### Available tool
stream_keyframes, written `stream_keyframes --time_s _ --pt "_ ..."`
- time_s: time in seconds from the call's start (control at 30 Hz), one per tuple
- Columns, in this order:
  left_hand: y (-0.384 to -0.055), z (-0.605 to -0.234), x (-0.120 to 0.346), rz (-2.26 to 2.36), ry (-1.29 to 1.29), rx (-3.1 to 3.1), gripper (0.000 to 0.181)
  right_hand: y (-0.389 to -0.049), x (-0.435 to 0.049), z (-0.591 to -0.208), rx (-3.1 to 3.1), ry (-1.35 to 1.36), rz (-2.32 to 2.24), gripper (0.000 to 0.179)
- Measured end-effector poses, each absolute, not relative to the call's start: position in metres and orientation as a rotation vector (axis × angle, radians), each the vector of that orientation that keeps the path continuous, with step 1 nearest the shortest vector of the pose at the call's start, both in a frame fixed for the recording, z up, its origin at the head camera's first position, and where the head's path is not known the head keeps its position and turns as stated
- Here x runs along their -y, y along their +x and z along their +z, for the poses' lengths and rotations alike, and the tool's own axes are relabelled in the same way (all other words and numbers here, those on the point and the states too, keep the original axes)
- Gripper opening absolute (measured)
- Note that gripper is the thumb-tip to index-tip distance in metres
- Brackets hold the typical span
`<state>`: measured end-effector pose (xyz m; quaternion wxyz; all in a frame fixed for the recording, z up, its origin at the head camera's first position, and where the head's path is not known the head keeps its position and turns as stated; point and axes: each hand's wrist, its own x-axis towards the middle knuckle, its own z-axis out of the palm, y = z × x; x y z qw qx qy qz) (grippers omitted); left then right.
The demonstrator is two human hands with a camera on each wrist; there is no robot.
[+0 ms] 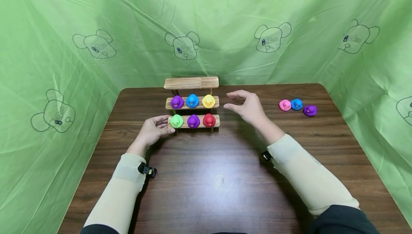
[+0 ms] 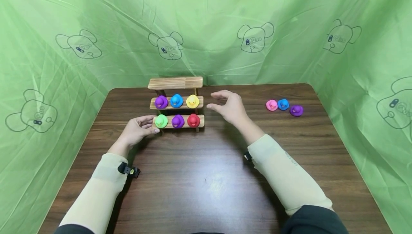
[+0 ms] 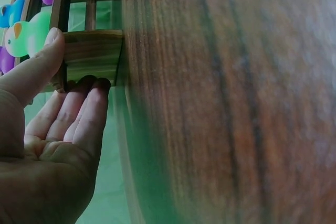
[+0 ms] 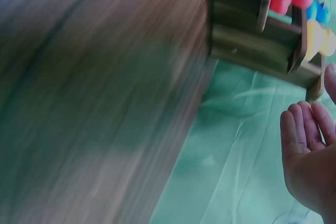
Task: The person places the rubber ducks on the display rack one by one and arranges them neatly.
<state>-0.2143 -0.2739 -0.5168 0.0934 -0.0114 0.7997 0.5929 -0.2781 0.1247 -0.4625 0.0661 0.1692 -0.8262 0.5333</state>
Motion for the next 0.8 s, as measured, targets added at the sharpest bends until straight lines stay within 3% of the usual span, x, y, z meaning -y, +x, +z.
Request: stream_keyframes --time_s 0.8 --pt "-0.215 -0.515 0.274 1.763 -0.036 -2.364 0.075 -0.288 -0.292 -0.499 2.598 0.049 1.473 0.046"
